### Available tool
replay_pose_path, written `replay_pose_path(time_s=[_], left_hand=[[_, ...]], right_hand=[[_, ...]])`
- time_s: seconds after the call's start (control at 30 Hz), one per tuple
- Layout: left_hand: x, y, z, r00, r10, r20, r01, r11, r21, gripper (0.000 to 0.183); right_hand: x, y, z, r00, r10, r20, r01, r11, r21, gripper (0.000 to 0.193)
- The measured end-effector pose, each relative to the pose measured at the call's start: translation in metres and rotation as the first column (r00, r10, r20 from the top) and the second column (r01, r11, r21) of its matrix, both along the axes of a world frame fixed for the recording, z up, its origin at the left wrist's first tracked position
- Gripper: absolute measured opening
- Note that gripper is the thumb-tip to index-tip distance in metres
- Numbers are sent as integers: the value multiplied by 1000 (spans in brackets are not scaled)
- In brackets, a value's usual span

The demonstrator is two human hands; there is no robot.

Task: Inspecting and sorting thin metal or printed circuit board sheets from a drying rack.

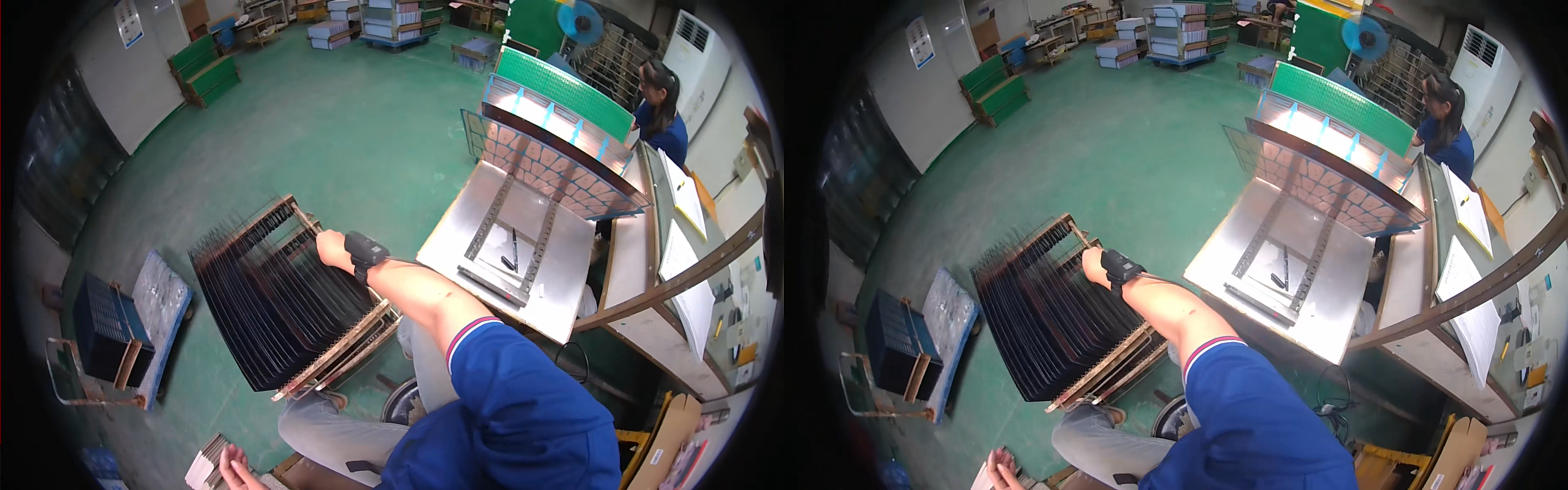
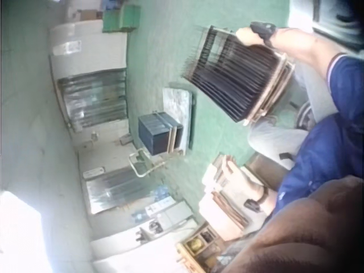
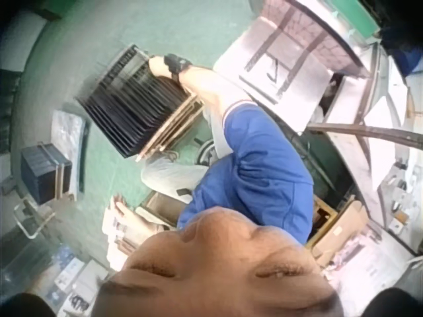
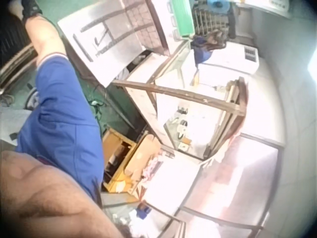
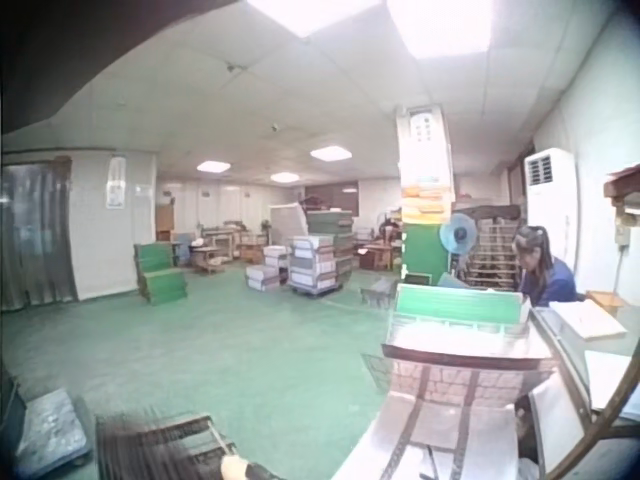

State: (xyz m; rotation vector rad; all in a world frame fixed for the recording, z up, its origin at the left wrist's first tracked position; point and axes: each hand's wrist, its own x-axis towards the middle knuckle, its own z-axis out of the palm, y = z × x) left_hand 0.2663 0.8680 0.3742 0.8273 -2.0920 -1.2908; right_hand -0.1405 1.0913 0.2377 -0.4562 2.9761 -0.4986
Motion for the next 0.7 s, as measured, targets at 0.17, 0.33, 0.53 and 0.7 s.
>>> replay_pose_path(time_s=[0.17,0.33,0.53,0.7], left_hand=[[-7,-6,-25,998,-62,-11,63,994,90,26],[-30,-30,-77,960,-233,-159,261,946,193,30],[-40,-22,-85,952,-241,-191,284,927,245,32],[-47,-12,-82,942,-316,-113,334,912,239,27]], right_hand=[[-1,6,93,998,15,-60,-24,987,-157,15],[-11,62,264,874,337,-350,-209,911,355,22],[83,218,329,784,137,-606,-101,990,93,31],[206,288,318,594,-229,-771,268,960,-79,25]])
